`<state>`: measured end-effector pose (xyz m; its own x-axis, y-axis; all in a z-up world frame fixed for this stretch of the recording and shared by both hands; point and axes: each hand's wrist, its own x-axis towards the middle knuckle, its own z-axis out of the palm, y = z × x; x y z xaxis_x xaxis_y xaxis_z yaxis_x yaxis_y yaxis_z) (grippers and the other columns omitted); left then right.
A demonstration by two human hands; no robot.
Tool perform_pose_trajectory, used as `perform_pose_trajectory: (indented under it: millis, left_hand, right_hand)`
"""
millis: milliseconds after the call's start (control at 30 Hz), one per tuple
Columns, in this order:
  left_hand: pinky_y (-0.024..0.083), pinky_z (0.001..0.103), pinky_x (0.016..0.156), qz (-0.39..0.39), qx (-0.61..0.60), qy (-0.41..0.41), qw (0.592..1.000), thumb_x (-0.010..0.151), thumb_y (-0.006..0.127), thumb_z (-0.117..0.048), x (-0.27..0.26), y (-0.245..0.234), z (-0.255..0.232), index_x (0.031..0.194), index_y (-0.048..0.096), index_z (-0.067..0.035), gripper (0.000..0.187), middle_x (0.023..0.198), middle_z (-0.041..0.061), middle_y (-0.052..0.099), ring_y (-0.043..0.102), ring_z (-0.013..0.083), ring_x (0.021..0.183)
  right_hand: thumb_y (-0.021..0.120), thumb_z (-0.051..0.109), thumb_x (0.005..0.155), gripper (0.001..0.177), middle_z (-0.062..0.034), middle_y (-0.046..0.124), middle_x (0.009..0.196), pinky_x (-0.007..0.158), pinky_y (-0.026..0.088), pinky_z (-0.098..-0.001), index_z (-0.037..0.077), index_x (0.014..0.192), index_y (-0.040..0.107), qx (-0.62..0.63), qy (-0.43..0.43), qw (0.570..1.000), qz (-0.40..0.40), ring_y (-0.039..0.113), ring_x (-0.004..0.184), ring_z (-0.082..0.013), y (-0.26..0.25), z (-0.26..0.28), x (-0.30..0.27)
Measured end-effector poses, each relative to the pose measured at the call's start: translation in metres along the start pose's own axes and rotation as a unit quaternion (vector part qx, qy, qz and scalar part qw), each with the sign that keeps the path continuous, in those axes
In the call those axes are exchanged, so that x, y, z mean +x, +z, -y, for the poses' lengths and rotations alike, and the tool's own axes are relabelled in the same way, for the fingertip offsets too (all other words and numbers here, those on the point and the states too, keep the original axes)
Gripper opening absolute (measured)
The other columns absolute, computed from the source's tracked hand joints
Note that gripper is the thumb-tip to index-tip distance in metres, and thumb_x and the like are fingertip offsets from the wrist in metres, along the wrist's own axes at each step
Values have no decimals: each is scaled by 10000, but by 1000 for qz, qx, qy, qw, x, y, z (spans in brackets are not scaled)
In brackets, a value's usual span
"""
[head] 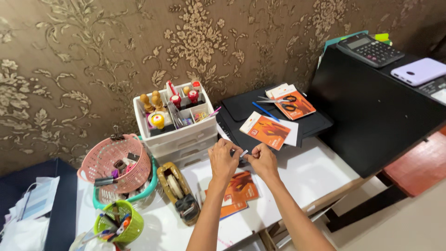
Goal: The person assembles small notebooks by applying adhesive tape to the spine, writing on the cover with a pen, and cutting excess tape with scissors. The person also opens a drawer to store a completed notebook and flips through the pages of another notebook.
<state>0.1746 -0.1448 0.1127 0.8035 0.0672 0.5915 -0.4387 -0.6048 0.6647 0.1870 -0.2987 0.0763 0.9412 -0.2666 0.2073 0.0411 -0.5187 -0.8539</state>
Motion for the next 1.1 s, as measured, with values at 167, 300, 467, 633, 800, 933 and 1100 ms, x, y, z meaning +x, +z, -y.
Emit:
perform_pose_trajectory:
  millis: [167, 300, 467, 633, 800, 933, 1100]
  left_hand:
    - [395, 422, 853, 7, 15, 26, 1000, 740, 796, -163, -37, -21, -1, 763, 756, -111, 70, 917, 32, 638, 597, 261, 936]
    - [393, 431, 802, 11, 22, 39, 999, 739, 798, -168, -74, -36, -1, 769, 754, -115, 75, 936, 32, 640, 594, 262, 929]
    - [392, 441, 802, 53, 31, 19, 998, 765, 798, -167, -126, -51, -1, 793, 744, -103, 88, 935, 38, 642, 595, 265, 927]
    - [448, 462, 830, 67, 9, 13, 998, 742, 804, -148, -173, -59, 3, 768, 730, -77, 106, 945, 75, 649, 615, 305, 985]
    - [496, 461, 846, 105, 4, -37, 994, 739, 794, -134, -212, -64, 6, 737, 732, -62, 95, 913, 110, 660, 629, 334, 985]
    - [512, 450, 804, 137, 16, -63, 988, 739, 784, -135, -238, -67, 5, 728, 739, -67, 83, 899, 122, 662, 649, 330, 922]
    - [526, 455, 748, 154, 33, -89, 983, 757, 772, -155, -273, -70, 7, 730, 756, -89, 73, 877, 119, 677, 670, 332, 864]
  right_hand:
    - [856, 126, 775, 308, -19, 581, 693, 605, 497, -300, 40, 833, 565, 44, 51, 998, 15, 533, 651, -119, 4, -6, -47]
    - [784, 74, 792, 218, 2, 595, 703, 621, 510, -271, 57, 855, 575, 59, 31, 998, -1, 551, 659, -94, 13, -26, -88]
    - [852, 106, 787, 289, 22, 551, 685, 582, 447, -272, 53, 818, 570, 82, 90, 992, 18, 483, 640, -85, 12, -34, -149]
    - [856, 70, 779, 302, 26, 508, 675, 559, 415, -272, 39, 798, 556, 86, 115, 989, 28, 441, 630, -83, 11, -52, -202]
    - [801, 34, 774, 229, 38, 512, 686, 546, 459, -243, 54, 811, 577, 132, 107, 984, 47, 466, 628, -68, 24, -98, -233]
    - [885, 75, 735, 316, 31, 537, 672, 525, 404, -259, 47, 794, 577, 110, 141, 982, 65, 464, 612, -75, 30, -122, -257]
    - [892, 97, 741, 314, 16, 554, 671, 512, 387, -270, 46, 799, 588, 149, 174, 970, 81, 472, 597, -80, 30, -133, -291]
